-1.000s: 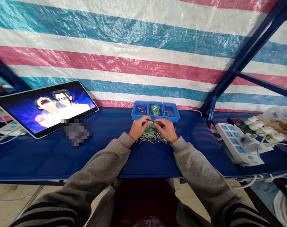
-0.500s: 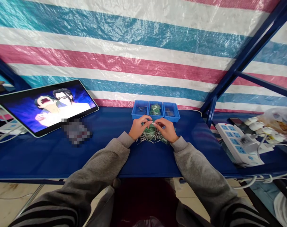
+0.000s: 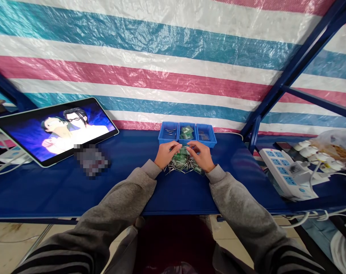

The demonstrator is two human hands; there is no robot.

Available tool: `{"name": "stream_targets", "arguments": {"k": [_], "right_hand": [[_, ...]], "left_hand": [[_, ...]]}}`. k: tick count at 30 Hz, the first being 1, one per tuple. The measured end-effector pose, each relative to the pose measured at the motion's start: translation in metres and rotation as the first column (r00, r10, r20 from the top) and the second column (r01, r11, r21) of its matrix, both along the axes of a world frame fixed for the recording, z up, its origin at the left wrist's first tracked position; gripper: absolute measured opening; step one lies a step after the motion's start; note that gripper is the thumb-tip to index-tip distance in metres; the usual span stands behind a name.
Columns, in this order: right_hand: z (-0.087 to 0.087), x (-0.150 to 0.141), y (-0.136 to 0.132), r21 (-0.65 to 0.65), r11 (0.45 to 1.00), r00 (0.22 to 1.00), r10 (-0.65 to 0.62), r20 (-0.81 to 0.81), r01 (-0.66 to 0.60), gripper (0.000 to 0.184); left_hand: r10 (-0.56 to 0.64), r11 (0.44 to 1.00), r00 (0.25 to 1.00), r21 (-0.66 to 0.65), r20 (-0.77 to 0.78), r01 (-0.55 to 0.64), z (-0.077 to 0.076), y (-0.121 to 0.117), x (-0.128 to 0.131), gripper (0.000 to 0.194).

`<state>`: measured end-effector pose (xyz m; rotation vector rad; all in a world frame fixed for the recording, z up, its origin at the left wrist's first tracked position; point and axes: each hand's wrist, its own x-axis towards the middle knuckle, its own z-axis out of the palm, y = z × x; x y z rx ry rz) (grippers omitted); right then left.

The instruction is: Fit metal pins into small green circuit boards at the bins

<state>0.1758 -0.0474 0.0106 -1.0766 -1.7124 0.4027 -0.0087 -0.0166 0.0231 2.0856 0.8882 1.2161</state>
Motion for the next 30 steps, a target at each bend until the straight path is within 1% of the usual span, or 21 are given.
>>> {"name": "stream_targets", "arguments": {"k": [4,7,10,12,14,17,19,21,23,25,26,28,30], "right_hand": [[-0.002,0.000,0.001,0.019,0.999,0.999,0.027,0.031,-0.027,0.030],[-0.003,-0.001,0.002,-0.012,1.000,1.000,0.020,0.012,-0.020,0.029],[-0.003,-0.002,0.001,-0.045,0.999,1.000,0.013,-0.015,-0.013,0.030],[-0.002,-0.002,0.001,-0.052,0.999,1.000,0.013,-0.019,-0.014,0.031],[-0.002,-0.002,0.000,-0.054,0.998,1.000,0.015,-0.017,-0.016,0.032],[-0.001,-0.002,0.000,-0.064,0.998,1.000,0.007,-0.024,-0.009,0.032],[0.000,-0.002,0.000,-0.071,0.997,0.999,-0.008,-0.036,0.005,0.032],[0.001,-0.002,0.000,-0.077,0.997,0.999,-0.020,-0.040,0.016,0.033],[0.001,-0.001,0.000,-0.073,0.997,0.999,-0.022,-0.032,0.019,0.033],[0.001,-0.001,0.000,-0.063,0.998,1.000,-0.023,-0.017,0.022,0.034],[0.001,-0.001,0.000,-0.057,0.998,1.000,-0.027,-0.012,0.027,0.034],[0.002,-0.001,0.000,-0.046,0.998,0.999,-0.042,-0.013,0.041,0.033],[0.002,-0.001,-0.001,-0.035,0.998,0.998,-0.060,-0.022,0.059,0.032]], "left_hand": [[-0.001,1.000,1.000,-0.026,0.015,0.002,-0.001,0.000,0.000,0.039],[-0.006,0.998,0.997,-0.056,0.083,0.010,-0.003,0.001,0.001,0.036],[-0.036,0.991,0.984,-0.117,0.174,0.057,-0.008,0.003,0.002,0.029],[-0.046,0.983,0.975,-0.161,0.219,0.083,-0.010,0.004,0.003,0.029],[-0.037,0.978,0.968,-0.189,0.250,0.086,-0.011,0.004,0.004,0.030],[-0.019,0.978,0.961,-0.196,0.276,0.075,-0.010,0.004,0.004,0.030],[-0.044,0.972,0.953,-0.207,0.300,0.110,-0.008,0.003,0.005,0.030],[-0.087,0.954,0.940,-0.243,0.331,0.174,-0.007,0.002,0.005,0.031],[-0.110,0.936,0.933,-0.280,0.344,0.213,-0.006,0.001,0.005,0.032],[-0.120,0.938,0.948,-0.280,0.294,0.206,-0.006,-0.001,0.005,0.031],[-0.123,0.950,0.964,-0.253,0.235,0.183,-0.005,-0.001,0.004,0.030],[-0.109,0.982,0.991,-0.143,0.079,0.120,-0.005,0.000,0.003,0.030],[-0.072,0.997,0.996,-0.010,-0.049,0.072,-0.004,0.001,0.001,0.034]]}}
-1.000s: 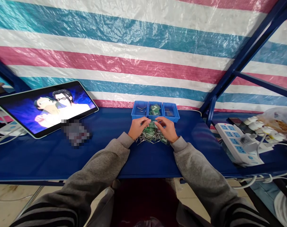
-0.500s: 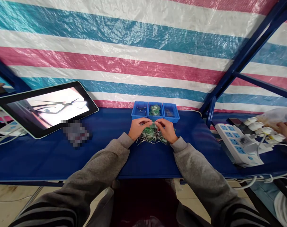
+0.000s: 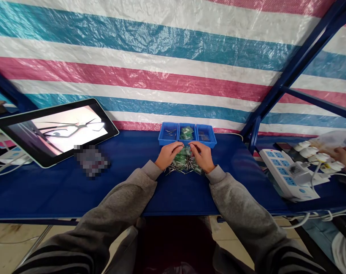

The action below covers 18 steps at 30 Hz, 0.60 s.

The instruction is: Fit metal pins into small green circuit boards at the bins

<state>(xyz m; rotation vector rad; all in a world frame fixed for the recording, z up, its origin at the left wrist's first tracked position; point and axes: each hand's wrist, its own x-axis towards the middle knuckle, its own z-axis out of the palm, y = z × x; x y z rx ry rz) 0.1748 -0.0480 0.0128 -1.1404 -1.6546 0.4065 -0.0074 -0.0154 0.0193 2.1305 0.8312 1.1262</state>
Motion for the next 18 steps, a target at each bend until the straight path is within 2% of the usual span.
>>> {"name": "stream_targets", "arguments": {"k": [3,6,11,18], "right_hand": [[0.0001,0.0011,0.0002,0.008,1.000,1.000,-0.009,0.001,0.009,0.030],[-0.0012,0.0021,0.0009,0.019,1.000,1.000,0.024,0.007,-0.024,0.028],[-0.0032,0.0009,0.0007,0.043,0.987,0.987,0.151,0.052,-0.153,0.028],[-0.0028,-0.0009,-0.0006,-0.015,0.985,0.985,0.171,0.037,-0.170,0.033]], "left_hand": [[0.040,0.997,0.999,0.062,-0.030,-0.038,0.0008,0.0017,-0.0020,0.035],[0.052,0.998,0.998,-0.023,0.025,-0.051,0.0010,0.0019,-0.0031,0.033],[0.000,0.993,0.996,-0.117,0.086,0.010,0.0020,-0.0005,-0.0025,0.031],[-0.026,0.981,0.993,-0.186,0.118,0.047,0.0046,-0.0032,-0.0010,0.032]]}}
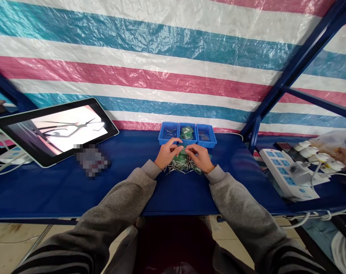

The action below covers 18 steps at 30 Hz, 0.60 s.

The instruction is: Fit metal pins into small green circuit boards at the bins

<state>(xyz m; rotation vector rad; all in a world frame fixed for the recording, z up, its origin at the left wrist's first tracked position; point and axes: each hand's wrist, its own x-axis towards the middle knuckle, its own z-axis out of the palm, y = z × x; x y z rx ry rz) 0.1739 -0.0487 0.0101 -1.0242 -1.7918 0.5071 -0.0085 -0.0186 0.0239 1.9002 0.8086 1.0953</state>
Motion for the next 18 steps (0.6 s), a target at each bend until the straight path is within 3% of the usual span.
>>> {"name": "stream_targets", "arguments": {"k": [5,9,12,15,18], "right_hand": [[0.001,0.001,0.000,0.012,0.993,0.993,-0.114,0.017,0.114,0.037],[0.000,0.002,0.002,-0.008,0.991,0.989,-0.131,0.061,0.132,0.046],[0.000,0.003,0.003,-0.032,0.988,0.987,-0.148,0.054,0.150,0.050],[0.002,0.004,0.003,-0.017,0.987,0.985,-0.161,0.065,0.162,0.049],[0.003,0.004,0.002,-0.008,0.988,0.983,-0.155,0.094,0.157,0.049]], "left_hand": [[-0.003,1.000,1.000,0.026,-0.001,0.003,-0.002,0.001,0.000,0.034],[0.033,0.997,0.999,0.069,-0.036,-0.030,-0.002,0.002,0.001,0.039],[0.203,0.973,0.979,0.120,-0.017,-0.200,0.003,0.013,-0.001,0.040],[0.435,0.883,0.900,0.203,-0.012,-0.424,0.010,0.039,-0.004,0.040],[0.544,0.823,0.834,0.249,-0.092,-0.510,0.013,0.068,-0.009,0.039]]}}
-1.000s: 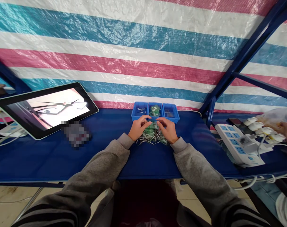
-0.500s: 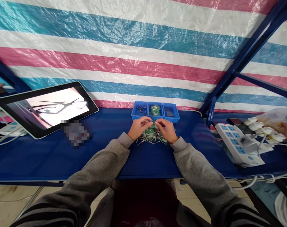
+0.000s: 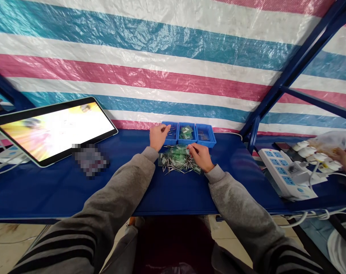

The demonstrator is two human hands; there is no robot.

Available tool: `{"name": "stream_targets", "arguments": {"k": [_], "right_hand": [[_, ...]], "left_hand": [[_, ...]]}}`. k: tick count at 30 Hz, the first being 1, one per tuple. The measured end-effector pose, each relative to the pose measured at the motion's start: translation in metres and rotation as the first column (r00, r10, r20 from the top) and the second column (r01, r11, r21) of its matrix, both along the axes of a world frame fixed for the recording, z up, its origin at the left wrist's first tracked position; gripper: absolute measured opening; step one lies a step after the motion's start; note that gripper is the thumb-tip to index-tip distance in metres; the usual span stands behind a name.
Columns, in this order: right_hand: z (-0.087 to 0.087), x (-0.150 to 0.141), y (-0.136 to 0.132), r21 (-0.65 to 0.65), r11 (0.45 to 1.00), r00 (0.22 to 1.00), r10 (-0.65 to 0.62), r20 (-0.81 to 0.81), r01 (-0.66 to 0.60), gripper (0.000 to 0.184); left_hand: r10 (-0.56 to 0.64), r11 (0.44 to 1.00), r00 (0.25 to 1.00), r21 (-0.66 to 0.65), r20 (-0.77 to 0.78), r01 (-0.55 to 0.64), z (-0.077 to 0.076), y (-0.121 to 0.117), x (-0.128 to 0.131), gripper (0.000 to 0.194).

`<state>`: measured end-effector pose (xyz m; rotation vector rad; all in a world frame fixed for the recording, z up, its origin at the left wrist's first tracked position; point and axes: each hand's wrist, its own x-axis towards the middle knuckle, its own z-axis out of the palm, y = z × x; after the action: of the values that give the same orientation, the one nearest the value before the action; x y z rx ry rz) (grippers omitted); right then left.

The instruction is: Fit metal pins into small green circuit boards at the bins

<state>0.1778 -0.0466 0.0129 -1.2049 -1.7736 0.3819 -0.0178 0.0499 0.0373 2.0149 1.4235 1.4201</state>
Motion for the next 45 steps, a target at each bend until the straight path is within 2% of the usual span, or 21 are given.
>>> {"name": "stream_targets", "arguments": {"k": [2,5,9,11,12,14,15,18,20,22,26,34,41,45], "right_hand": [[0.000,0.000,0.000,-0.006,1.000,1.000,0.008,0.004,-0.008,0.049],[0.000,0.000,0.000,-0.004,1.000,1.000,0.007,0.010,-0.007,0.050],[-0.002,0.000,0.000,0.001,1.000,1.000,0.015,0.025,-0.015,0.050],[-0.002,0.000,0.000,0.000,1.000,0.999,0.021,0.025,-0.021,0.049],[-0.002,0.000,0.001,0.001,1.000,1.000,0.021,0.021,-0.021,0.049],[-0.003,0.000,0.001,0.003,1.000,1.000,0.016,0.013,-0.016,0.047],[-0.003,0.000,0.001,0.004,1.000,1.000,0.014,0.011,-0.014,0.047],[-0.004,0.000,0.001,0.005,1.000,1.000,0.014,0.017,-0.014,0.045],[-0.004,-0.001,0.002,0.006,1.000,1.000,0.018,0.022,-0.018,0.043],[-0.004,0.000,0.002,0.011,1.000,1.000,0.015,0.024,-0.015,0.043],[-0.005,0.000,0.002,0.011,1.000,0.999,0.011,0.033,-0.011,0.041],[-0.005,0.000,0.002,0.011,1.000,0.999,0.016,0.050,-0.017,0.040],[-0.005,0.000,0.002,0.009,1.000,0.999,0.002,0.052,-0.003,0.041],[-0.004,0.000,0.002,0.016,1.000,0.999,0.005,0.049,-0.006,0.039]], "left_hand": [[0.063,0.997,0.997,-0.035,-0.048,-0.064,-0.002,0.014,-0.004,0.033],[0.092,0.994,0.989,-0.042,-0.113,-0.097,-0.009,0.022,-0.008,0.031],[0.081,0.997,0.989,0.000,-0.121,-0.081,-0.012,0.017,-0.010,0.027],[0.051,0.997,0.992,0.058,-0.118,-0.045,-0.010,0.010,-0.009,0.039],[0.030,0.995,0.991,0.096,-0.132,-0.018,-0.009,0.005,-0.009,0.043],[-0.023,0.985,0.979,0.161,-0.205,0.057,-0.007,-0.007,-0.009,0.033],[-0.085,0.978,0.960,0.164,-0.267,0.132,-0.008,-0.013,-0.009,0.028],[-0.328,0.917,0.819,0.051,-0.470,0.396,-0.016,-0.028,-0.010,0.027],[-0.405,0.881,0.733,-0.017,-0.547,0.474,-0.023,-0.031,-0.010,0.030],[-0.424,0.869,0.689,-0.051,-0.588,0.491,-0.030,-0.031,-0.010,0.032],[-0.419,0.870,0.665,-0.064,-0.618,0.489,-0.037,-0.026,-0.010,0.029],[-0.370,0.889,0.640,-0.057,-0.674,0.454,-0.036,-0.030,-0.007,0.025],[-0.295,0.878,0.694,0.099,-0.657,0.467,-0.040,-0.032,-0.005,0.023],[-0.216,0.866,0.755,0.235,-0.620,0.441,-0.036,-0.034,-0.006,0.026]]}}
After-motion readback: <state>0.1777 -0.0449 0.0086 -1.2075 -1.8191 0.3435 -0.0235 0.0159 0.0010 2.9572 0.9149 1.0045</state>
